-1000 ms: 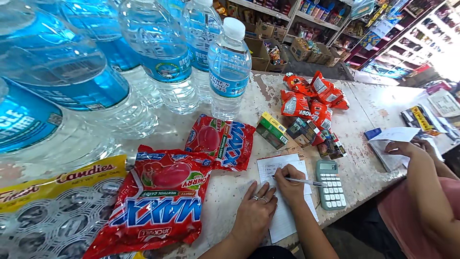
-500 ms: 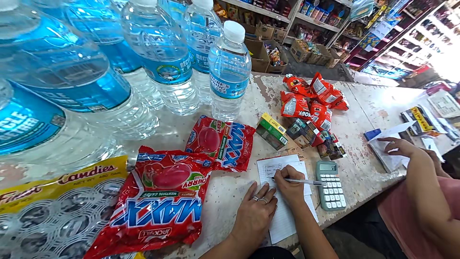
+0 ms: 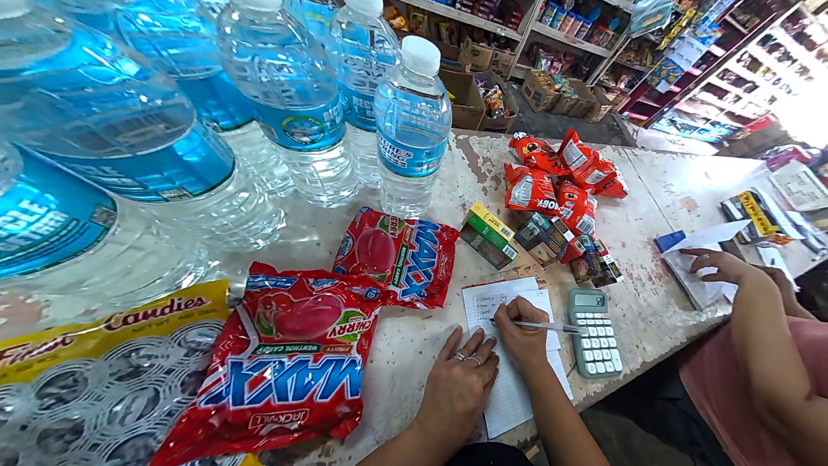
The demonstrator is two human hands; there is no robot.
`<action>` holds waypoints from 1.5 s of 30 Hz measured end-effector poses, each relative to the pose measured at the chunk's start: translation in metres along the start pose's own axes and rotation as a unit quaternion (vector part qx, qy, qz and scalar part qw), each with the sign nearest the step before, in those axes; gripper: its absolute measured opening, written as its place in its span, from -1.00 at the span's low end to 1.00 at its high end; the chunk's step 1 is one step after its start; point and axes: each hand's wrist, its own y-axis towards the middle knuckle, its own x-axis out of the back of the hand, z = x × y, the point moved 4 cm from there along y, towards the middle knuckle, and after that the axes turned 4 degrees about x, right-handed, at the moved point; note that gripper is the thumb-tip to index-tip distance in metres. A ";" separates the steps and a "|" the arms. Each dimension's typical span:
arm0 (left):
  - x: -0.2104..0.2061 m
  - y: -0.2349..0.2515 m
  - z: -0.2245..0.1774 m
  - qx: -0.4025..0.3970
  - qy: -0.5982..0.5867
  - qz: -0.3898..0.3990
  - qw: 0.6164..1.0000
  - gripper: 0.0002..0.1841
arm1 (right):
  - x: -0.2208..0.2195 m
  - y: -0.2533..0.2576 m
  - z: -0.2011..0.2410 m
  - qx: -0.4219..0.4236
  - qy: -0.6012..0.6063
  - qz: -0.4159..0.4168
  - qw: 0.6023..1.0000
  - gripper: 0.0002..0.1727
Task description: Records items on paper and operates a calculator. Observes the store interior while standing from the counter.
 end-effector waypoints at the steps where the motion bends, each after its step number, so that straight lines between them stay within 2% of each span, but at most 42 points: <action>1: 0.000 0.000 0.000 -0.001 0.001 -0.001 1.000 -0.77 | 0.000 0.000 0.000 -0.001 0.002 0.002 1.000 -0.70; 8: -0.001 0.000 0.000 0.002 -0.002 -0.002 1.000 -0.77 | 0.002 -0.002 -0.002 0.009 -0.037 -0.005 0.999 -0.70; 24: -0.002 -0.002 0.002 -0.004 0.000 -0.004 1.000 -0.76 | 0.004 -0.002 -0.004 0.010 -0.039 -0.024 0.999 -0.67; 26: -0.002 -0.002 0.001 -0.007 0.001 -0.007 1.000 -0.76 | 0.006 0.001 -0.003 -0.018 0.001 -0.033 0.999 -0.69; 29: -0.002 0.000 0.000 -0.021 -0.003 -0.006 1.000 -0.73 | 0.011 0.013 -0.001 -0.140 0.082 -0.076 0.984 -0.75; 31: -0.004 0.000 -0.001 -0.039 -0.022 0.026 0.999 -0.66 | 0.016 0.020 0.000 -0.226 0.126 -0.095 0.961 -0.82; 34: -0.010 -0.002 0.000 -0.051 -0.022 0.067 0.996 -0.55 | 0.026 0.025 0.000 -0.277 0.197 -0.085 0.937 -0.84; 37: -0.010 -0.001 0.001 -0.040 -0.027 0.088 0.995 -0.56 | 0.040 0.026 0.006 -0.258 0.223 -0.083 0.936 -0.89; 41: -0.007 -0.001 0.002 -0.031 -0.038 0.091 0.995 -0.57 | 0.046 0.012 0.011 -0.205 0.139 -0.065 0.967 -0.71; 45: -0.006 -0.001 0.002 -0.030 -0.031 0.069 0.997 -0.58 | 0.038 -0.007 0.001 -0.191 0.073 -0.058 0.977 -0.64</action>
